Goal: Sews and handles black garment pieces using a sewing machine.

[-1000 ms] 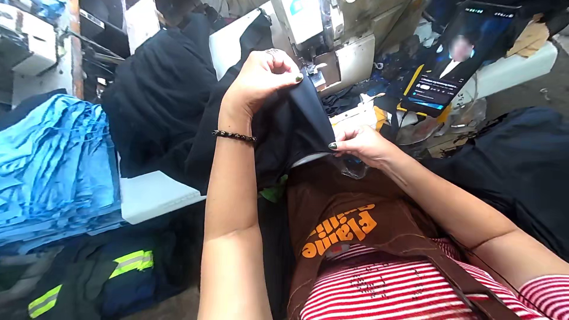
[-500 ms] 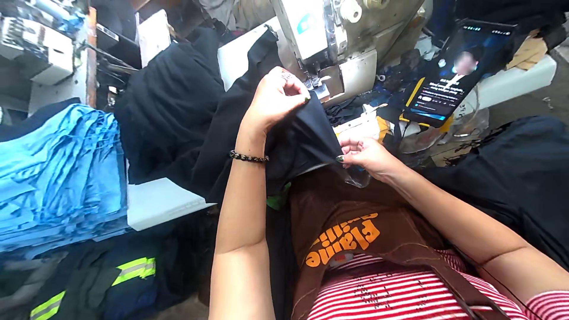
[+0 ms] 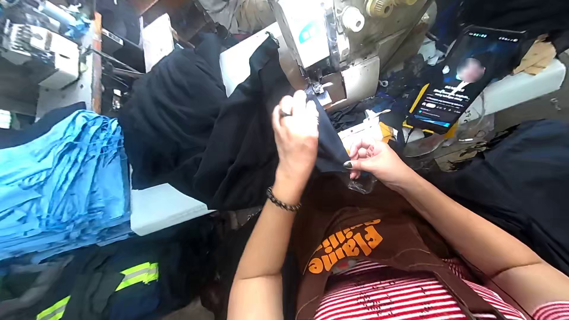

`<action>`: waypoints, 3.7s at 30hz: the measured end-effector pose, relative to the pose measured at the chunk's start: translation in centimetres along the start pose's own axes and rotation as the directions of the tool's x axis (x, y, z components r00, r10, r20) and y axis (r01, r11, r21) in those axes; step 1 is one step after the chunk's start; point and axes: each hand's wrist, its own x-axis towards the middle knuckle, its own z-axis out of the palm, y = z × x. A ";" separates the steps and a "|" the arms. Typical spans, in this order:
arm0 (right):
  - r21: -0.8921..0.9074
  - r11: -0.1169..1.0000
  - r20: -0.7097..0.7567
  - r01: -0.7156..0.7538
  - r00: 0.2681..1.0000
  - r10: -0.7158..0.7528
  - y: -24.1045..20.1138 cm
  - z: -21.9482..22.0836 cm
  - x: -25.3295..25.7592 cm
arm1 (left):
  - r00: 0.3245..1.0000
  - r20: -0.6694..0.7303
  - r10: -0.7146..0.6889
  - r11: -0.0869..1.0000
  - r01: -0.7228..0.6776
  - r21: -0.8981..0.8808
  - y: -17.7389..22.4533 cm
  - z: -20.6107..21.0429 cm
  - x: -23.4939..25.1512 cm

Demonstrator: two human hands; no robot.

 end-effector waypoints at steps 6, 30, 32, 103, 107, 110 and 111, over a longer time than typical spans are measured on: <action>0.004 1.000 0.066 -0.003 0.998 0.002 -0.2 -0.1 -0.4 | 0.994 0.041 -0.106 0.979 0.097 0.180 2.5 3.3 -1.0; -0.692 0.549 -0.039 0.468 0.736 -0.676 -2.2 2.5 8.0 | 0.860 0.189 -0.474 0.880 0.472 0.055 -9.0 4.7 12.7; -0.724 0.510 -0.007 0.464 0.735 -0.678 -2.8 2.4 8.0 | 0.828 0.188 -0.528 0.846 0.532 0.037 -9.6 3.7 10.9; -0.758 0.352 0.247 0.549 0.741 -0.625 -3.8 10.3 9.2 | 0.808 -0.396 -0.435 0.900 0.394 -0.185 -12.0 -4.8 -6.5; -0.824 0.417 0.298 0.384 0.919 -0.257 1.1 6.4 9.1 | 0.749 -0.010 -0.663 0.744 0.660 0.109 -10.0 1.2 -9.5; -0.729 0.444 0.406 0.521 0.851 -0.332 -0.8 4.5 7.1 | 0.738 -0.012 -0.675 0.733 0.672 0.109 -10.5 2.2 -10.0; -0.707 0.434 0.425 0.559 0.826 -0.371 -2.5 3.8 5.9 | 0.734 -0.015 -0.679 0.729 0.676 0.107 -10.5 2.1 -10.0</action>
